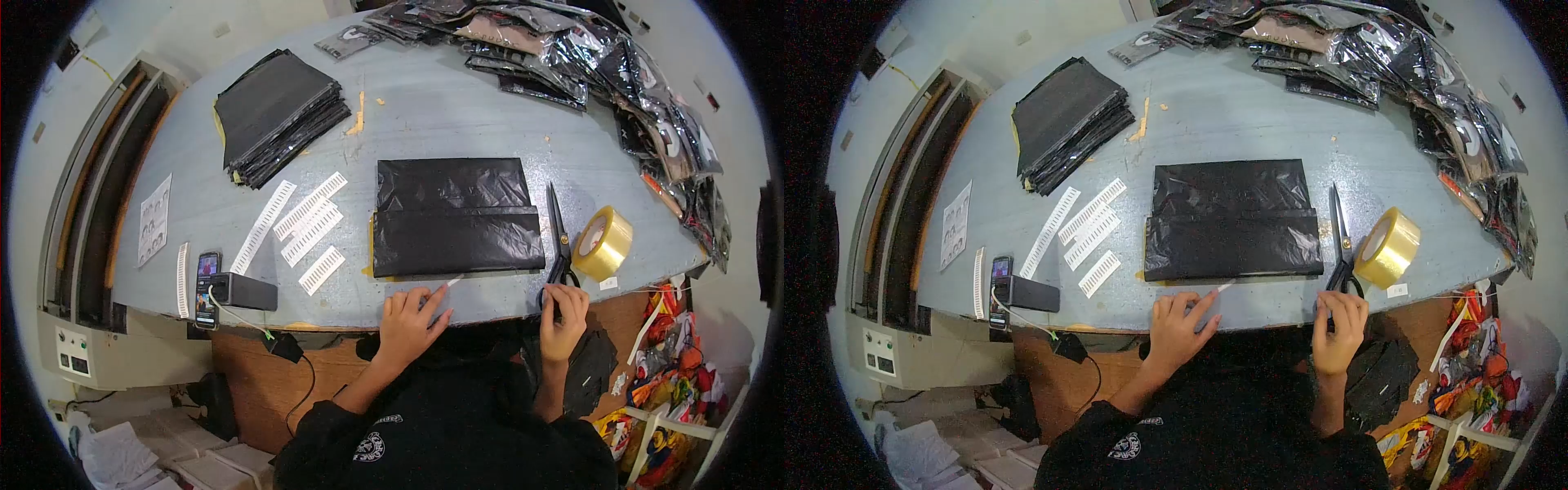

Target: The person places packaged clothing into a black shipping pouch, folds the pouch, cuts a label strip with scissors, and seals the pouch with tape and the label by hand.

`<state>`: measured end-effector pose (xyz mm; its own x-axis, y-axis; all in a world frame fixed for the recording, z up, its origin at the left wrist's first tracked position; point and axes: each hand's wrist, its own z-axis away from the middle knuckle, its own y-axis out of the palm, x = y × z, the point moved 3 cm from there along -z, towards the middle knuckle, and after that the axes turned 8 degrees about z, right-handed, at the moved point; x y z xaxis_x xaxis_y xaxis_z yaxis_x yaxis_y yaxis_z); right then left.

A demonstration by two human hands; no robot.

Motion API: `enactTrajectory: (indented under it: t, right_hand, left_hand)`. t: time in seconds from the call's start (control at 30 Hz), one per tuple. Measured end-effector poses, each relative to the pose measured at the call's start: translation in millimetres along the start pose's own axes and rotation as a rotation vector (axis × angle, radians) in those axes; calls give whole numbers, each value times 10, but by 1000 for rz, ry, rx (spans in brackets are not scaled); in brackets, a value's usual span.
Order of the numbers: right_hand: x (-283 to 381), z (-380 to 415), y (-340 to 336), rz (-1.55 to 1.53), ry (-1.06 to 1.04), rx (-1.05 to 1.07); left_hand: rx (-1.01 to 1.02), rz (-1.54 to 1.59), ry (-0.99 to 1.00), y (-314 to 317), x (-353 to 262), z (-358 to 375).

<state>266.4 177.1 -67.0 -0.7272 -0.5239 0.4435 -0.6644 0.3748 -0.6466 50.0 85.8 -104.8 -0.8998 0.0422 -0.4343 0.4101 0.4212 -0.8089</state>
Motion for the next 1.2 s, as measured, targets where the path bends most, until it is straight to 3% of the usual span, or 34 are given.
enactTrajectory:
  t: [0.1, 0.17, 0.27, 0.5, 0.6, 0.67, 0.77, 0.93, 1.2]
  right_hand:
    - [63, 31, 3, -122, -50, 0]
    - [102, 56, 48, -152, -88, 27]
    - [219, 112, 163, -217, -186, 195]
    - [421, 148, 260, -226, -374, 454]
    - [342, 216, 336, -263, -357, 420]
    - [339, 214, 330, -318, -337, 395]
    - [334, 165, 291, -445, -158, 414]
    - [362, 161, 328, -559, 63, 475]
    - [275, 240, 387, -625, 95, 445]
  left_hand:
    - [-46, 38, 95, 21, 27, 39]
    - [-50, 29, 264, -23, -34, 58]
    - [-84, 14, 376, -16, -18, 115]
    - [-98, 102, 402, 52, -78, 209]
    - [-119, 270, 232, -11, -126, 173]
    - [-56, 504, -31, -76, -112, 101]
    - [-34, 524, -133, -106, -117, 87]
    - [43, 612, -217, -118, -138, 81]
    - [78, 658, -236, -125, -166, 62]
